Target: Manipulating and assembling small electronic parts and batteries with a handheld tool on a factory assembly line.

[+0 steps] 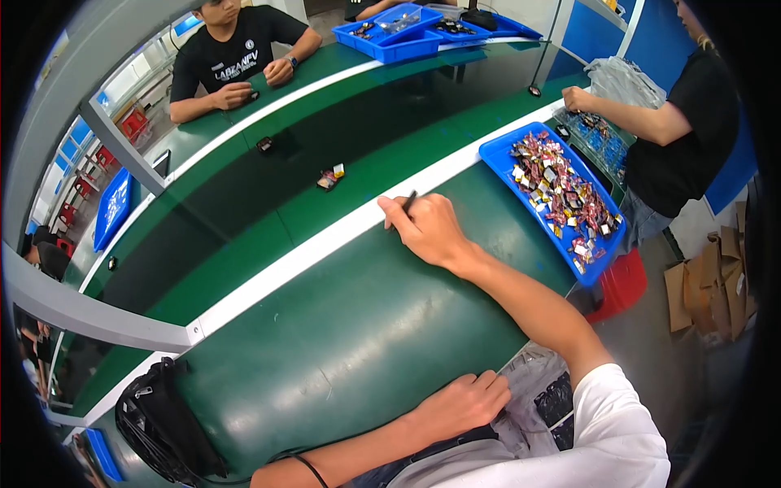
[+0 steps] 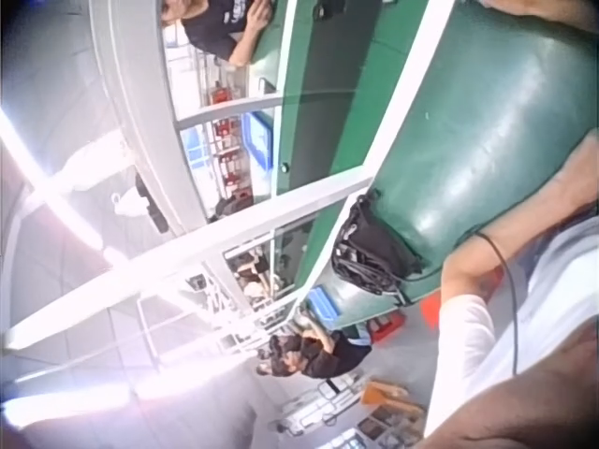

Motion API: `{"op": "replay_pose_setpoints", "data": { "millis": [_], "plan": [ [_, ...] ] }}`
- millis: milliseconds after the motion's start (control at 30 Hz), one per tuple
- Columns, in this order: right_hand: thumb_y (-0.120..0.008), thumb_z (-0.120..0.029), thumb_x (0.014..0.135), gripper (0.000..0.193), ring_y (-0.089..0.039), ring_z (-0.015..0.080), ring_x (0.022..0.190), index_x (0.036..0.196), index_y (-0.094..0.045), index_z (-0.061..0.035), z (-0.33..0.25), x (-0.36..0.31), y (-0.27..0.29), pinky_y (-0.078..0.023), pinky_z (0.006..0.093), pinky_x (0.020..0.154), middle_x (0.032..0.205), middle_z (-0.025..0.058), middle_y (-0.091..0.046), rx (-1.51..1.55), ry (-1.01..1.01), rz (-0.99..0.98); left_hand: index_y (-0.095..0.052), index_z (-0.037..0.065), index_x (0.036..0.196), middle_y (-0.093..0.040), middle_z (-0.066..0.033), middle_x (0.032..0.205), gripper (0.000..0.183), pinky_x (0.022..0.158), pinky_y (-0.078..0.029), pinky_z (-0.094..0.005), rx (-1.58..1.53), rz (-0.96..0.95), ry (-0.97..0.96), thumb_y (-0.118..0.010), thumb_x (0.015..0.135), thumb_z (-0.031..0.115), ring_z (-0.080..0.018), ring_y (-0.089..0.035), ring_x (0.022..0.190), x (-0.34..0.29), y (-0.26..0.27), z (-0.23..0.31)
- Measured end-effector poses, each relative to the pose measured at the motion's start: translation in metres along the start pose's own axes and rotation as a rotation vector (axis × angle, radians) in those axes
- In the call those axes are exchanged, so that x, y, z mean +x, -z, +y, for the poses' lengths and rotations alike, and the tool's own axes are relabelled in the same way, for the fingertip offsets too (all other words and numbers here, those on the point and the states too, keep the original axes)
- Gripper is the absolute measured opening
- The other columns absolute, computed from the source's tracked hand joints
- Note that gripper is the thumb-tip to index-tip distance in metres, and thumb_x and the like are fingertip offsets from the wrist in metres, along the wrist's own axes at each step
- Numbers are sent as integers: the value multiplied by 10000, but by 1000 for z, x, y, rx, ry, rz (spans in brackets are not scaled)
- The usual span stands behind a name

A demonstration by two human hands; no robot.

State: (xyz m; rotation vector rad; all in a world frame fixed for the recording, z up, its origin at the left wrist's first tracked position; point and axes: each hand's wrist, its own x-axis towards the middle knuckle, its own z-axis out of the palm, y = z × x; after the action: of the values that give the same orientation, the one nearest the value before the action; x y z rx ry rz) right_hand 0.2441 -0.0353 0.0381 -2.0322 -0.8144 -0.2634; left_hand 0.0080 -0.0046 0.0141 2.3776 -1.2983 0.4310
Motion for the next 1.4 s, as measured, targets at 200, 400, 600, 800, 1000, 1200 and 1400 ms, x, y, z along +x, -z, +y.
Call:
{"op": "replay_pose_setpoints", "data": {
  "millis": [200, 400, 600, 800, 1000, 1200, 1400],
  "plan": [
    [-624, -320, 1061, 458, -693, 320, 564, 742, -749, -15, -16, 1, -13, -525, 392, 567, 664, 136, -713, 171, 22, 140, -565, 82, 832, -493, -30, 840, 118, 609, -442, -263, -16, 34, 34, -639, 801, 169, -150, -560, 791, -6, -1, -3],
    [-604, -238, 1085, 452, -520, 157, 440, 736, -720, 24, -2, -4, 0, -372, 356, 456, 518, 95, -557, 68, 47, 139, -590, 53, 868, -547, -43, 884, 150, 634, -448, -286, 70, 92, 74, -635, 819, 187, -175, -585, 837, -2, -18, 4],
    [-571, -257, 1106, 449, -485, 93, 426, 773, -725, 2, 13, -2, -11, -349, 301, 463, 469, 0, -484, -98, 37, -23, -696, -11, 885, -630, -113, 972, 232, 669, -479, -338, -16, 75, 21, -727, 740, 167, -251, -623, 938, -2, -44, 4],
    [-531, -294, 1127, 487, -472, 88, 476, 804, -713, 22, 5, -4, -14, -340, 292, 491, 522, 17, -504, 41, 30, 1, -709, 12, 859, -644, -109, 948, 239, 657, -492, -358, 48, 151, 35, -756, 701, 186, -266, -636, 929, -3, -56, 8],
    [-524, -313, 1130, 514, -486, 101, 486, 787, -712, 21, 20, -8, -15, -349, 296, 505, 506, 30, -505, 263, -4, 116, -708, 5, 847, -649, -114, 944, 232, 639, -495, -367, 0, 168, 20, -755, 700, 178, -269, -639, 904, 1, -56, 8],
    [-494, -305, 1144, 532, -509, 97, 523, 793, -699, 39, 10, -4, -13, -364, 304, 514, 602, 48, -588, 12, 28, -90, -708, -3, 863, -649, -114, 948, 245, 635, -494, -362, 24, 173, 8, -754, 708, 182, -263, -636, 893, 0, -56, 5],
    [-528, -296, 1125, 475, -521, 94, 522, 827, -727, 16, 19, -5, -5, -372, 303, 520, 552, 31, -561, -23, 95, -101, -709, 3, 865, -644, -110, 952, 219, 640, -491, -352, 33, 198, 15, -739, 730, 173, -258, -635, 910, 6, -55, 9]
  ]
}}
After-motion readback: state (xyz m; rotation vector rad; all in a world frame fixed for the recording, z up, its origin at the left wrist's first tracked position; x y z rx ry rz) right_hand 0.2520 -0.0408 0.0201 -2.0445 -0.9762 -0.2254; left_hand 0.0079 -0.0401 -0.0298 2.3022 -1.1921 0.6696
